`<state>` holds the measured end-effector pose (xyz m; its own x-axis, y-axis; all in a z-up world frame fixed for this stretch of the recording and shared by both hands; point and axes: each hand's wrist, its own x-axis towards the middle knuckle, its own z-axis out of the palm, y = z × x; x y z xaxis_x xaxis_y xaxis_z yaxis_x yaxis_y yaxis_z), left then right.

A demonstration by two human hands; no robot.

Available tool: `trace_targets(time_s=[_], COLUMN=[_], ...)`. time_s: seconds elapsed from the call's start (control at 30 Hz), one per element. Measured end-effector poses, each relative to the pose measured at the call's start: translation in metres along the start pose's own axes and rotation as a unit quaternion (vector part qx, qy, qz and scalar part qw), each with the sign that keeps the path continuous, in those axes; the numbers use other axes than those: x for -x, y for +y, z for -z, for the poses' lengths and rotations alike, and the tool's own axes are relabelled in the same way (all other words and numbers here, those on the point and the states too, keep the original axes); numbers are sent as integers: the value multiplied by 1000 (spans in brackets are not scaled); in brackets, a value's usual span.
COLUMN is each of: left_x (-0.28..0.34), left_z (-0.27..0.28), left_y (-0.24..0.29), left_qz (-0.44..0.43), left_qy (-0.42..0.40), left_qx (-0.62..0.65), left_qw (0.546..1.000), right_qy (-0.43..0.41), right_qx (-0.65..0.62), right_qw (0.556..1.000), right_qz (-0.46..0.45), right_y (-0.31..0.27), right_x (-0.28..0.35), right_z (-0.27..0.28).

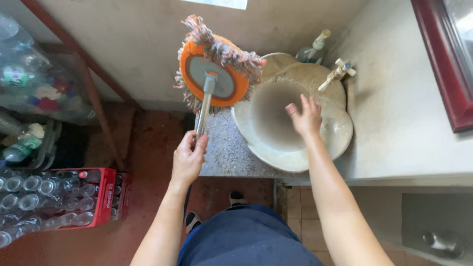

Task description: The person washes a mop head in a sink, repeatedly rinsing and wringing it by hand. They also rinse a red plastic container and place it on the floor, then reattach the mop head to the mop handle.

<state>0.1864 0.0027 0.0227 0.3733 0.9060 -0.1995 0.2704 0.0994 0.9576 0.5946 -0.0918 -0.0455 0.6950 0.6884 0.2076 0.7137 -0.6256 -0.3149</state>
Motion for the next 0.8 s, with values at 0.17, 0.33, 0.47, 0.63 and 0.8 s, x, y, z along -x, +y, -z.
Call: trace_targets(time_s=[0.17, 0.33, 0.47, 0.63, 0.8], left_x=[5, 12, 12, 15, 14], left_z=[-31, -45, -58, -72, -77], left_y=[-7, -5, -5, 0, 10], left_qz=[27, 56, 71, 55, 59], left_qy=[-23, -27, -12, 3, 13], left_qx=[-7, -16, -33, -22, -33], left_qw=[999, 998, 997, 998, 998], right_qy=[-290, -365, -28, -10, -217], right_qx=[91, 139, -44, 43, -110], right_qw=[953, 917, 977, 971, 952], right_qz=[-9, 76, 207, 235, 186], right_y=[-69, -16, -20, 10, -46], right_x=[19, -34, -61, -71, -31], right_z=[0, -58, 2, -3, 92])
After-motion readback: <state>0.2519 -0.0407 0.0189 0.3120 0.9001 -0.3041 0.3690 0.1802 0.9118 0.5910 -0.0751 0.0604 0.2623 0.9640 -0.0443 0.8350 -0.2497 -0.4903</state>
